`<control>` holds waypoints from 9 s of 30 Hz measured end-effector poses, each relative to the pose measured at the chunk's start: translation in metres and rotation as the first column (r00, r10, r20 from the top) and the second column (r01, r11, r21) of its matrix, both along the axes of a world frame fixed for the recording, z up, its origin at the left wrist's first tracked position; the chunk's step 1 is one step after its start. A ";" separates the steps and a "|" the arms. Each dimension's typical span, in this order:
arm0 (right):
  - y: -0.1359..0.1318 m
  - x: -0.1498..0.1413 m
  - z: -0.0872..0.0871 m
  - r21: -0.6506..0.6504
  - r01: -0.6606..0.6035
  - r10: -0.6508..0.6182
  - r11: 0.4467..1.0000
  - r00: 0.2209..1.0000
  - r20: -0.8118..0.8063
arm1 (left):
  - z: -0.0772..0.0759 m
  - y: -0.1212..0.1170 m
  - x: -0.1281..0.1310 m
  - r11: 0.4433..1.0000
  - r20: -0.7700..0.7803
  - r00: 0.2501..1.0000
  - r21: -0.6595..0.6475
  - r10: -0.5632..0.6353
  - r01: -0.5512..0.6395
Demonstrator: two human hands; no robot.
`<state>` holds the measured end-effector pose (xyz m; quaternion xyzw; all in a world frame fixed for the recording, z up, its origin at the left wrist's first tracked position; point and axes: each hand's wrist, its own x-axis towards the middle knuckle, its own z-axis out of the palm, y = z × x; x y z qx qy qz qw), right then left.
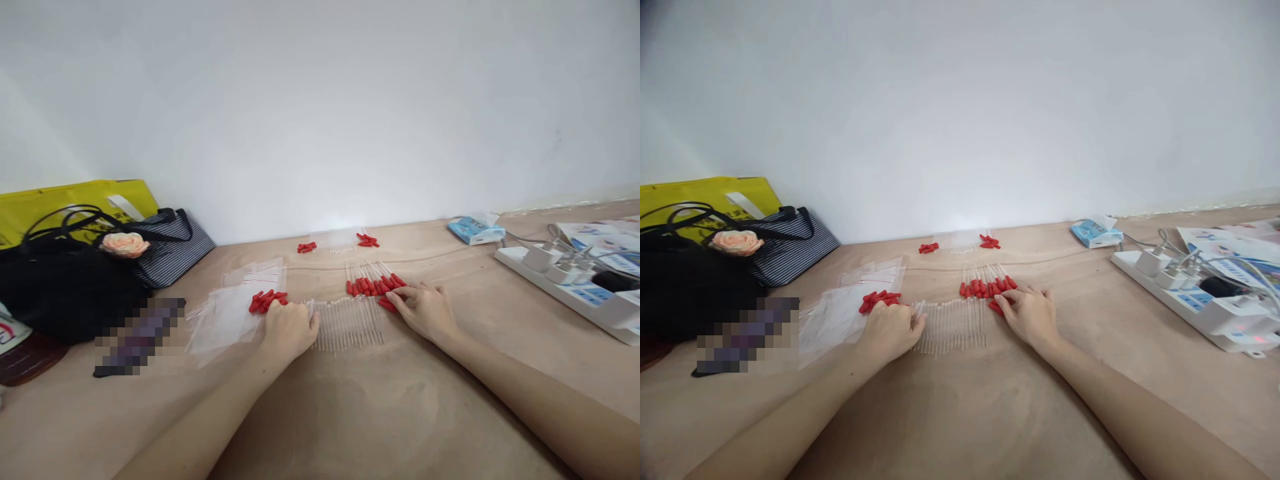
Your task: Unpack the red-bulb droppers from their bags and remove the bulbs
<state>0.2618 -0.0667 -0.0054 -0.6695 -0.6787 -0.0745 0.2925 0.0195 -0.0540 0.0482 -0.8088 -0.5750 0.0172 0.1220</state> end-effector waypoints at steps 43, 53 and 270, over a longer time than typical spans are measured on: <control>-0.006 -0.022 0.021 0.215 -0.408 0.445 0.887 0.880 -0.165 | -0.006 0.003 -0.012 0.745 0.164 0.831 0.557 -0.531 0.366; -0.019 -0.031 0.007 0.222 -0.607 0.641 0.763 0.756 -0.133 | -0.029 -0.007 0.001 0.655 0.134 0.727 0.565 -0.673 0.502; -0.001 -0.019 0.015 0.244 -0.469 0.473 0.849 0.880 0.047 | -0.021 0.005 -0.015 0.651 0.120 0.698 0.500 -0.706 0.572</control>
